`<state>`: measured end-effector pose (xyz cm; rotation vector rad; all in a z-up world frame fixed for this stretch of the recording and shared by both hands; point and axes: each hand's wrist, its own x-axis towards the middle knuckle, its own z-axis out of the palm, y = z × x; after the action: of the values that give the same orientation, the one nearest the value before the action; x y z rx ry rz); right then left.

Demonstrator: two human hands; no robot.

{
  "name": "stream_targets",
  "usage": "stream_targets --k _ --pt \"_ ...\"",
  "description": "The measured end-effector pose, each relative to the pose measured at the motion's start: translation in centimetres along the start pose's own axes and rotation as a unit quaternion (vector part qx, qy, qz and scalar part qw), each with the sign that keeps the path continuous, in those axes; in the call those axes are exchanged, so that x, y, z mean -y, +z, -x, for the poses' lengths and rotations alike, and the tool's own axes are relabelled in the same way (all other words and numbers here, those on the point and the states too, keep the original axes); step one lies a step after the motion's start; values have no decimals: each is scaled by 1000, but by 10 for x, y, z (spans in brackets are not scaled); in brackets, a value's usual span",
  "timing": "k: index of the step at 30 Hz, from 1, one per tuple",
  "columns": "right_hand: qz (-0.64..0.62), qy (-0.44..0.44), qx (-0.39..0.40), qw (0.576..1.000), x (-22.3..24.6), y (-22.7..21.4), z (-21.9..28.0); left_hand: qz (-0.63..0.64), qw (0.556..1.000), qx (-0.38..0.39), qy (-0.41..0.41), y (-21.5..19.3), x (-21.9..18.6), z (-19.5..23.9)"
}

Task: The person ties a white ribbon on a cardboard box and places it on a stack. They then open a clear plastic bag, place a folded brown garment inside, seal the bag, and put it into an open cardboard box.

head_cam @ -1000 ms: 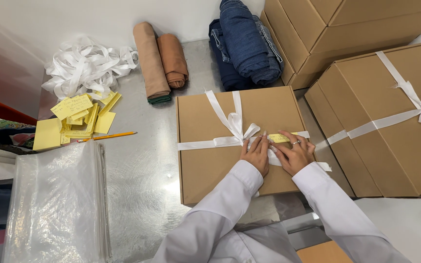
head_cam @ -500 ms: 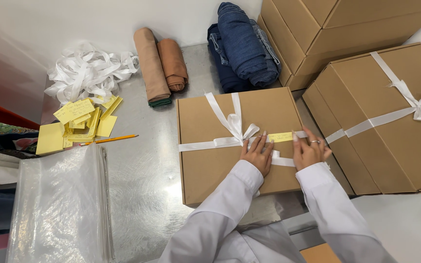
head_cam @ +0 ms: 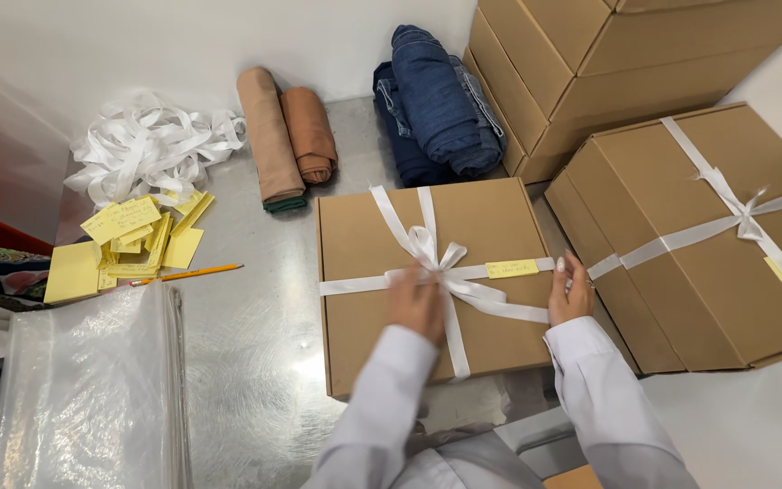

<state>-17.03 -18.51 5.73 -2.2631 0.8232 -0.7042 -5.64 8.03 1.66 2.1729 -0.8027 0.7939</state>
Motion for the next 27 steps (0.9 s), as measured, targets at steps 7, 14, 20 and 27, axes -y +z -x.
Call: stream_targets --k 7,14,20,27 --pt "-66 229 137 961 56 -8 -29 -205 929 89 -295 -83 53 26" --pt "-212 410 344 818 -55 -22 -71 -185 916 119 -334 -87 55 22" --pt "-281 422 438 742 -38 -32 -70 -134 919 138 -344 -100 59 21" --pt "-339 372 412 760 -154 11 -38 -57 910 176 -371 -134 31 21"
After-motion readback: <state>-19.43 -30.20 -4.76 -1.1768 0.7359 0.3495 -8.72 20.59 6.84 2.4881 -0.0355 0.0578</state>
